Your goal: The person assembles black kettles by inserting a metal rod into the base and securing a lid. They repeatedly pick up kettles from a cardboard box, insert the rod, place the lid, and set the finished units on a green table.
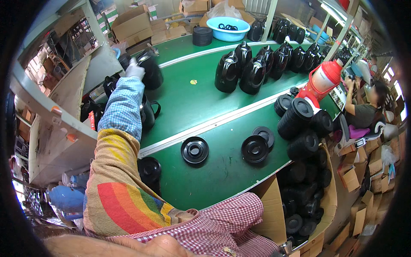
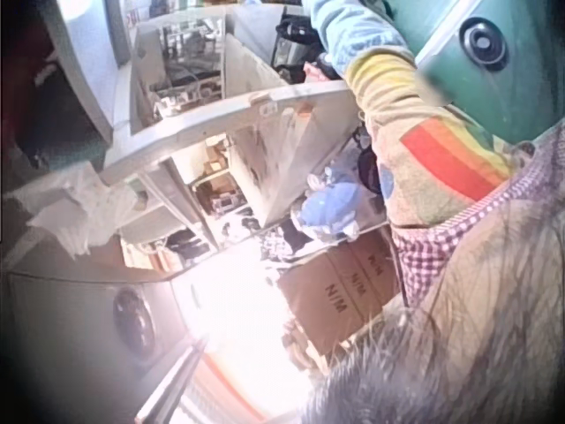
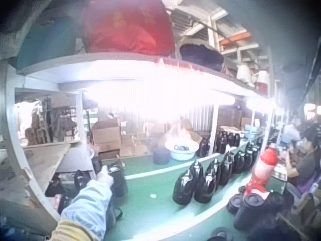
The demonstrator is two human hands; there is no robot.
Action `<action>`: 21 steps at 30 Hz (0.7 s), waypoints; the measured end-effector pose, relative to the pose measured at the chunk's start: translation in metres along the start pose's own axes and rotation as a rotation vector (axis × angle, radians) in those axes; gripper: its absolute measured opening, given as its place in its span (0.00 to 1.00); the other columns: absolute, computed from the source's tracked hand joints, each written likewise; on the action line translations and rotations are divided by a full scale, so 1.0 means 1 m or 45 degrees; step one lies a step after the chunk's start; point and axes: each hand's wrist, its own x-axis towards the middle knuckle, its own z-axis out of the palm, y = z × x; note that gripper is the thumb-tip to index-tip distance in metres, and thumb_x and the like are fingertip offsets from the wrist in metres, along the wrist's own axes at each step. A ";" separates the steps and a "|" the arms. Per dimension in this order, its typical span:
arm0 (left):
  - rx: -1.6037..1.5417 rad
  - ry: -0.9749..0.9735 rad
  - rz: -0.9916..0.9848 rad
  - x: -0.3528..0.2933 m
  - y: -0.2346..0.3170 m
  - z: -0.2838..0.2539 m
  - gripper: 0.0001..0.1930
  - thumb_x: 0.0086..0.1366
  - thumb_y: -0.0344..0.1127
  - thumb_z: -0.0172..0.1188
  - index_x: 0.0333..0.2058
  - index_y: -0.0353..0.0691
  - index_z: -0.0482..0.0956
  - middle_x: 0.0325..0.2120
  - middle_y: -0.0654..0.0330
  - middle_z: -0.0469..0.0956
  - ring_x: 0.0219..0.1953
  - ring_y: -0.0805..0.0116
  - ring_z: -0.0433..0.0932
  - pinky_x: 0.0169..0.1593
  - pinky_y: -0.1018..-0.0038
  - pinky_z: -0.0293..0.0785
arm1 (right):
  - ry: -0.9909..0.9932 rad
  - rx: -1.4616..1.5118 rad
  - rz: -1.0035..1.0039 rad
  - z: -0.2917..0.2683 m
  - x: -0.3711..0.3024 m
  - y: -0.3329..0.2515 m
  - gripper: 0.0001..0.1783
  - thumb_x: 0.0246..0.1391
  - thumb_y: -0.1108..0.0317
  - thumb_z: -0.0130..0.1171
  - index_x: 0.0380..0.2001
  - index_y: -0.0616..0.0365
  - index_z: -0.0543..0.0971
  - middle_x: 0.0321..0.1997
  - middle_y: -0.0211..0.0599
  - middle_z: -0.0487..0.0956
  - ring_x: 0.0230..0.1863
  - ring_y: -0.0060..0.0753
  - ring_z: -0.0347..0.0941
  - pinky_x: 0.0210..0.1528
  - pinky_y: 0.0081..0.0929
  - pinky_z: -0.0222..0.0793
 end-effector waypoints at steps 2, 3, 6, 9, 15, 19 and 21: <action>-0.067 0.041 0.359 -0.030 0.057 -0.014 0.34 0.58 0.31 0.55 0.66 0.51 0.65 0.53 0.43 0.79 0.56 0.44 0.78 0.58 0.58 0.73 | 0.047 -0.009 -0.058 -0.018 -0.019 -0.006 0.22 0.62 0.62 0.55 0.57 0.58 0.75 0.53 0.38 0.80 0.43 0.30 0.79 0.40 0.25 0.76; -0.062 0.121 0.491 -0.061 0.091 -0.029 0.34 0.57 0.30 0.56 0.65 0.52 0.68 0.55 0.47 0.79 0.56 0.46 0.78 0.59 0.58 0.73 | 0.068 -0.001 -0.086 -0.028 -0.031 -0.009 0.22 0.62 0.62 0.55 0.57 0.58 0.75 0.53 0.38 0.80 0.43 0.30 0.79 0.40 0.25 0.76; -0.241 0.258 1.381 -0.134 0.149 -0.052 0.30 0.55 0.28 0.56 0.60 0.51 0.75 0.52 0.53 0.81 0.51 0.51 0.82 0.53 0.60 0.78 | 0.082 0.065 -0.150 -0.050 -0.070 -0.029 0.22 0.63 0.61 0.55 0.57 0.58 0.75 0.54 0.38 0.81 0.44 0.30 0.79 0.40 0.26 0.76; -0.392 0.185 1.960 -0.259 0.205 -0.102 0.25 0.56 0.26 0.58 0.55 0.48 0.78 0.50 0.57 0.82 0.45 0.54 0.83 0.45 0.63 0.81 | -0.124 0.325 -0.070 -0.031 -0.086 -0.038 0.22 0.63 0.61 0.55 0.57 0.58 0.76 0.54 0.38 0.81 0.44 0.30 0.79 0.41 0.26 0.75; -0.475 -0.204 3.046 -0.476 0.236 -0.117 0.21 0.58 0.35 0.60 0.53 0.51 0.78 0.50 0.63 0.77 0.30 0.67 0.77 0.34 0.72 0.74 | -0.328 0.962 0.080 0.027 -0.054 0.028 0.18 0.65 0.63 0.52 0.53 0.59 0.76 0.44 0.40 0.82 0.37 0.31 0.81 0.41 0.27 0.80; -0.731 -0.230 3.536 -0.582 0.194 -0.117 0.20 0.61 0.41 0.58 0.53 0.54 0.76 0.47 0.66 0.76 0.31 0.72 0.76 0.36 0.74 0.75 | -0.374 1.069 0.061 0.004 -0.069 0.058 0.18 0.65 0.64 0.52 0.55 0.59 0.75 0.48 0.39 0.80 0.42 0.34 0.80 0.45 0.30 0.79; -0.852 -0.486 3.593 -0.613 0.169 -0.113 0.16 0.64 0.41 0.57 0.51 0.55 0.76 0.46 0.68 0.76 0.37 0.72 0.78 0.48 0.71 0.78 | -0.400 1.294 0.057 -0.016 -0.086 0.066 0.18 0.66 0.64 0.52 0.56 0.58 0.75 0.50 0.39 0.80 0.45 0.35 0.79 0.47 0.31 0.79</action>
